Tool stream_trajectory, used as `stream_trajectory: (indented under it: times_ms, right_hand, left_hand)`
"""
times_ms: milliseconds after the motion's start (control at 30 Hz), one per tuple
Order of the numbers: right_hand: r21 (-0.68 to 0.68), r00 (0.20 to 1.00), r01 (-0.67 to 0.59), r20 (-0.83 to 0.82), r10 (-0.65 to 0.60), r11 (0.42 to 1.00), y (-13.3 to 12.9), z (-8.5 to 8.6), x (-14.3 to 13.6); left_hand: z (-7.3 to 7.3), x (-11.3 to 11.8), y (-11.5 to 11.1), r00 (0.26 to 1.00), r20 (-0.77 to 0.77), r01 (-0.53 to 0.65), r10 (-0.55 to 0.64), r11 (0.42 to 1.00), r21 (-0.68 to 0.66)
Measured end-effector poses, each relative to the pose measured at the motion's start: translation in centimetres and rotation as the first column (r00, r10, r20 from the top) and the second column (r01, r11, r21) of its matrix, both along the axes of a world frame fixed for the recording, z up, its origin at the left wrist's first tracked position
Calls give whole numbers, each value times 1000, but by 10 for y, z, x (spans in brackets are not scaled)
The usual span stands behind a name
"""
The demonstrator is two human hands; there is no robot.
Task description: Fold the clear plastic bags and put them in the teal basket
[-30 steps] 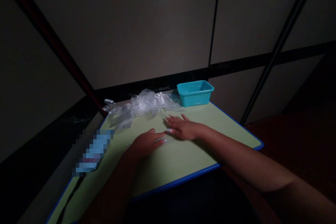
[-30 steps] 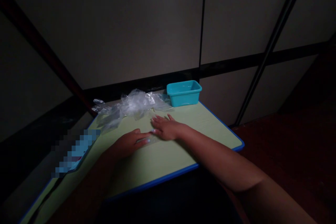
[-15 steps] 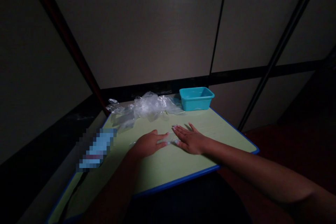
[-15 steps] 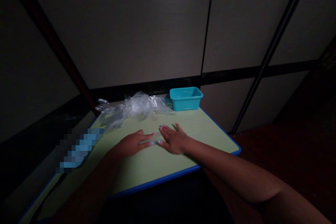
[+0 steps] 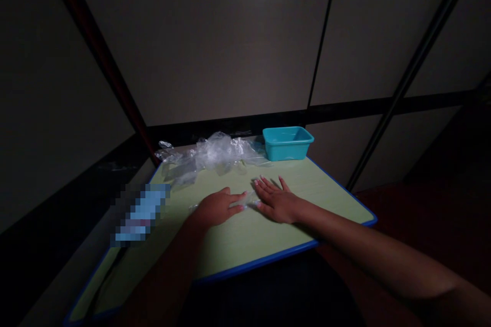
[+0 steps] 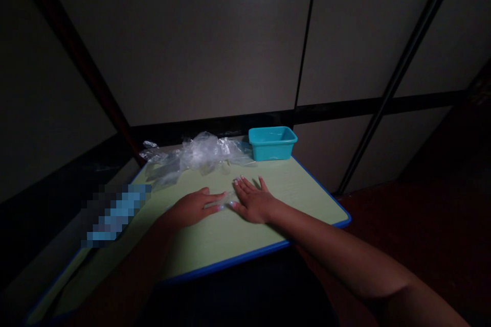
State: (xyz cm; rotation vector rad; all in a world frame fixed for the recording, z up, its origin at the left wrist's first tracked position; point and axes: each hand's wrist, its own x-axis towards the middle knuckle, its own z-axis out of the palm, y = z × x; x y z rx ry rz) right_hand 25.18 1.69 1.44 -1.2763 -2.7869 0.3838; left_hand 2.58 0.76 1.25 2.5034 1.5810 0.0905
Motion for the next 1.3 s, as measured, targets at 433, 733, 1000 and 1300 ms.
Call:
stream_trajectory:
  times_ms: [433, 733, 1000, 1300]
  right_hand:
    - [-7, 1000, -28, -14, 28, 1000, -4, -7, -15]
    - [2, 1000, -21, -22, 21, 1000, -4, -8, -15]
    - [-28, 1000, -13, -11, 13, 1000, -2, -6, -7]
    - [-3, 998, 59, -18, -59, 998, -3, -2, 0]
  left_hand:
    - [-2, -4, 3, 996, 89, 6, -2, 999, -42]
    - [0, -7, 4, 995, 94, 40, -34, 997, -69]
    - [2, -5, 3, 999, 44, 16, -12, 996, -93]
    - [5, -3, 3, 998, 55, -1, 7, 995, -103]
